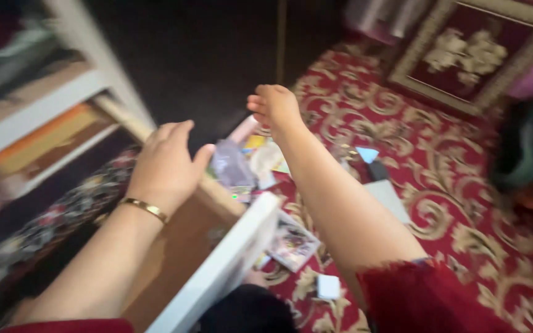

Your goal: Organizing various small items like jewelry boxes, makeup, and accessories inside a drawer.

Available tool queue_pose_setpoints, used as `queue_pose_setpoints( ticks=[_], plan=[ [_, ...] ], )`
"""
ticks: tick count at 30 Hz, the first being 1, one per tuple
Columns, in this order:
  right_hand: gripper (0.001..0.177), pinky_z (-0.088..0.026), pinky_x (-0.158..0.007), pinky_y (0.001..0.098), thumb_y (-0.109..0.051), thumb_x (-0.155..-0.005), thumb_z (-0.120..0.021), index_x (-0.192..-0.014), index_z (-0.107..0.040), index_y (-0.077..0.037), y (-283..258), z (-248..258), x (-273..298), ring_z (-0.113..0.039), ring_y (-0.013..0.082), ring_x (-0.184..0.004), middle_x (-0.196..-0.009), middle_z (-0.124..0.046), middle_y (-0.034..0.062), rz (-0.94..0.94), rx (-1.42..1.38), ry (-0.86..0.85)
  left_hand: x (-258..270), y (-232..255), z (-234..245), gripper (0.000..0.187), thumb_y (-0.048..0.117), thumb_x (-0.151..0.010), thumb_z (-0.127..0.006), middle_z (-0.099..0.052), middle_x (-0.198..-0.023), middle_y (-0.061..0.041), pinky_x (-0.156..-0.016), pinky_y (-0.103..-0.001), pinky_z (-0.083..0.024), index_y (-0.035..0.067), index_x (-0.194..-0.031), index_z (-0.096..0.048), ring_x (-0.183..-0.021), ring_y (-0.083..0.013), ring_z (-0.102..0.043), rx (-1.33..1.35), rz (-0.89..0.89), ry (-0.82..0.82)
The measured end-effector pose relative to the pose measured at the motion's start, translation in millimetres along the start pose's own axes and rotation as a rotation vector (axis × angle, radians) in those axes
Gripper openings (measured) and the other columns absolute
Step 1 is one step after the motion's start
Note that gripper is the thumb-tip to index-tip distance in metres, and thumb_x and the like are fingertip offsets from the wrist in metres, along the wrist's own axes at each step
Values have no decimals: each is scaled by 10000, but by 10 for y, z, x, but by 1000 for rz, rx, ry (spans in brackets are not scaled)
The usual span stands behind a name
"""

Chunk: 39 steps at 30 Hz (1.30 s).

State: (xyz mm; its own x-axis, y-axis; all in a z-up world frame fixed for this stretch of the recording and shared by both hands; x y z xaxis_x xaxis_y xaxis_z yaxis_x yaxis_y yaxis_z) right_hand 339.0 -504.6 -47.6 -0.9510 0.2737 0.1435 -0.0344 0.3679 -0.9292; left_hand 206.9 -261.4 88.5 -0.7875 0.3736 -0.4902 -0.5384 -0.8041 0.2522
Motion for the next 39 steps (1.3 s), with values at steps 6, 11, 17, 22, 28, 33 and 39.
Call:
queue_pose_setpoints(
  ticks=[6,11,17,22,28,33,39],
  plan=[
    [119,-418,-430,312,-242,-948,-558,-923,-511,-135,2143,3051,-1454,-543,158,-576,-784,-563,33,172,-655,-123,-273,774,-1085,555,402,-875,-708,-627,-1309,-221,-1030,-468,-439,45,-1295,-634,-1201,-403,-574,206,21,-341],
    [120,-448,-473,335,-225,-934,-578,-966,-534,-118,2932,4041,-830,-572,184,-624,-838,-588,55,107,-662,107,-425,500,-1652,586,434,-900,-692,-644,-1286,-236,-1012,-451,-476,37,-1327,-623,-1191,-382,-612,223,96,-533],
    [164,-494,-537,369,-200,-913,-609,-1029,-569,-92,3933,4465,-365,-616,223,-696,-919,-626,88,-21,-653,386,-397,312,-1953,590,427,-896,-677,-653,-1293,-219,-969,-427,-497,25,-1325,-625,-1154,-359,-646,265,166,-560],
    [219,-532,-591,397,-179,-895,-635,-1082,-598,-70,4582,4609,152,-653,254,-756,-987,-658,115,-133,-626,594,-208,267,-2092,602,465,-916,-691,-649,-1290,-232,-976,-428,-485,17,-1314,-633,-1172,-365,-630,219,115,-627],
    [295,-578,-656,431,-154,-874,-666,-1146,-633,-45,5005,4890,712,-697,293,-828,-1068,-696,147,-230,-568,830,-155,289,-2108,631,468,-904,-662,-678,-1239,-213,-898,-440,-527,73,-1390,-591,-1065,-353,-696,181,289,-736],
    [361,-616,-709,459,-133,-857,-692,-1199,-662,-24,5045,4814,920,-734,324,-888,-1135,-727,174,-296,-524,986,-201,276,-2128,600,453,-927,-686,-674,-1234,-255,-932,-438,-506,18,-1336,-634,-1123,-375,-658,175,147,-657],
    [513,-598,-674,542,-120,-808,-770,-1281,-572,-96,4319,4300,1243,-728,369,-968,-1219,-703,161,-350,-479,1224,-167,260,-2144,607,459,-906,-692,-672,-1227,-248,-907,-447,-508,28,-1330,-632,-1103,-372,-663,187,170,-678]
  ],
)
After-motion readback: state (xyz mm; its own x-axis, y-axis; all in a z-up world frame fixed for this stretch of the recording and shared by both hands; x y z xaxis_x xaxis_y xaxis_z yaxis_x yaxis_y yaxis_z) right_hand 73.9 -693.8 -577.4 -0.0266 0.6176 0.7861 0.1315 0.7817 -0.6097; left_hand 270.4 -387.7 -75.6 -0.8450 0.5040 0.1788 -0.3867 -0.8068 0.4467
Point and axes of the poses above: each hand's wrist, its own x-axis away from the middle knuckle, its own z-axis out of the back of the hand, y = z × x, the point moved 9 cm from there along -x, towards the middle knuckle
